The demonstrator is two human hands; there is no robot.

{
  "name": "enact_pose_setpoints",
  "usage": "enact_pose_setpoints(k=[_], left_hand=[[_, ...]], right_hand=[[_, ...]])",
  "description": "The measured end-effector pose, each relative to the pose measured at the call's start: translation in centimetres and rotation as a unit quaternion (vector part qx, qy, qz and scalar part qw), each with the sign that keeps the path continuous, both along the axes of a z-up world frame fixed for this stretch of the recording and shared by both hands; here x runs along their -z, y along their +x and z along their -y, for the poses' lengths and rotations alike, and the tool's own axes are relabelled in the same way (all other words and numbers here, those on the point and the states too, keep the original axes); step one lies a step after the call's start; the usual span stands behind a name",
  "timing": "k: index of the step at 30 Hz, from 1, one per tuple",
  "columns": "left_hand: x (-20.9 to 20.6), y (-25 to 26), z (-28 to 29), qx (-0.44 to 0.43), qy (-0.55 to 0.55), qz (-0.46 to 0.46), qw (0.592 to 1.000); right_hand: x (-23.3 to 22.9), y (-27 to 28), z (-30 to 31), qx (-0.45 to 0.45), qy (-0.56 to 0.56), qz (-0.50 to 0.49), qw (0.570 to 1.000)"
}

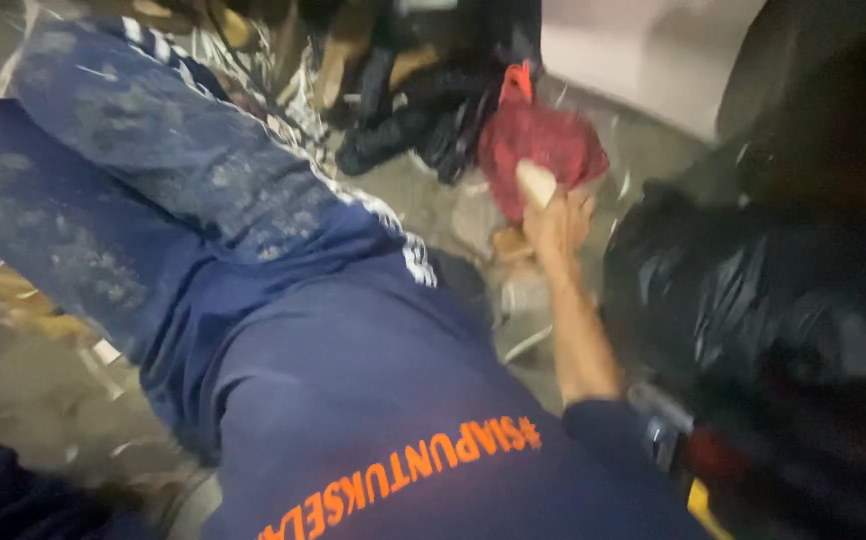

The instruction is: The person sits on the floor and works on a black shoe, inserting a light-colored insole and pressing it into place. They then use pliers to adjust or secure parts of the shoe's sole and heel area.

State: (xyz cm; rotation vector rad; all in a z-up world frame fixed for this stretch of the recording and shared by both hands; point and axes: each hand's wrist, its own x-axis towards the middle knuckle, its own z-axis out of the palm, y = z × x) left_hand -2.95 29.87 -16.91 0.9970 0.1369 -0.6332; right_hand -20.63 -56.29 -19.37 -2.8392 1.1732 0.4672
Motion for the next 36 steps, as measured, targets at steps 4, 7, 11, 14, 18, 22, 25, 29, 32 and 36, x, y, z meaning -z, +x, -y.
enact_pose_setpoints(k=[4, 7, 11, 14, 18, 22, 25, 29, 32, 36], left_hand=[[-0.8, -4.7, 3.5, 0.007, -0.03, 0.006, 1.0], [-5.8, -3.5, 14.3, 0.012, -0.04, 0.012, 0.999], [-15.2, -5.3, 26.7, 0.039, 0.558, -0.079, 0.825], [-19.7, -4.1, 30.7, -0.063, 0.655, 0.233, 0.716], [-24.6, -2.5, 46.1, 0.017, 0.542, 0.462, 0.702], [-6.5, -2.8, 62.2, 0.361, 0.289, 0.121, 0.878], [6.7, -7.0, 70.0, 0.363, 0.375, -0.076, 0.85], [10.7, -12.1, 70.8, 0.421, 0.29, -0.169, 0.843], [10.9, -10.0, 69.3, 0.417, 0.339, -0.166, 0.827], [9.7, -7.4, 66.9, 0.402, 0.419, -0.181, 0.794]], right_hand=[[-2.8, -2.1, -3.4, -0.022, 0.107, -0.014, 0.994], [-2.9, 1.3, -3.0, -0.208, -0.016, 0.149, 0.967], [-7.3, -0.2, -6.4, -0.111, 0.086, 0.088, 0.986], [-7.6, 1.0, -6.5, -0.208, 0.007, 0.13, 0.969], [-7.7, 1.8, -5.6, -0.045, 0.083, 0.098, 0.991], [-4.2, -0.8, -4.2, -0.012, 0.115, 0.167, 0.979], [-4.3, -1.8, -4.9, 0.01, 0.088, 0.196, 0.977], [-5.1, -2.8, -8.1, -0.007, 0.126, 0.198, 0.972], [-6.2, -2.5, -9.4, -0.03, 0.198, 0.218, 0.955], [-3.8, -1.4, -4.8, 0.148, 0.508, 0.264, 0.806]])
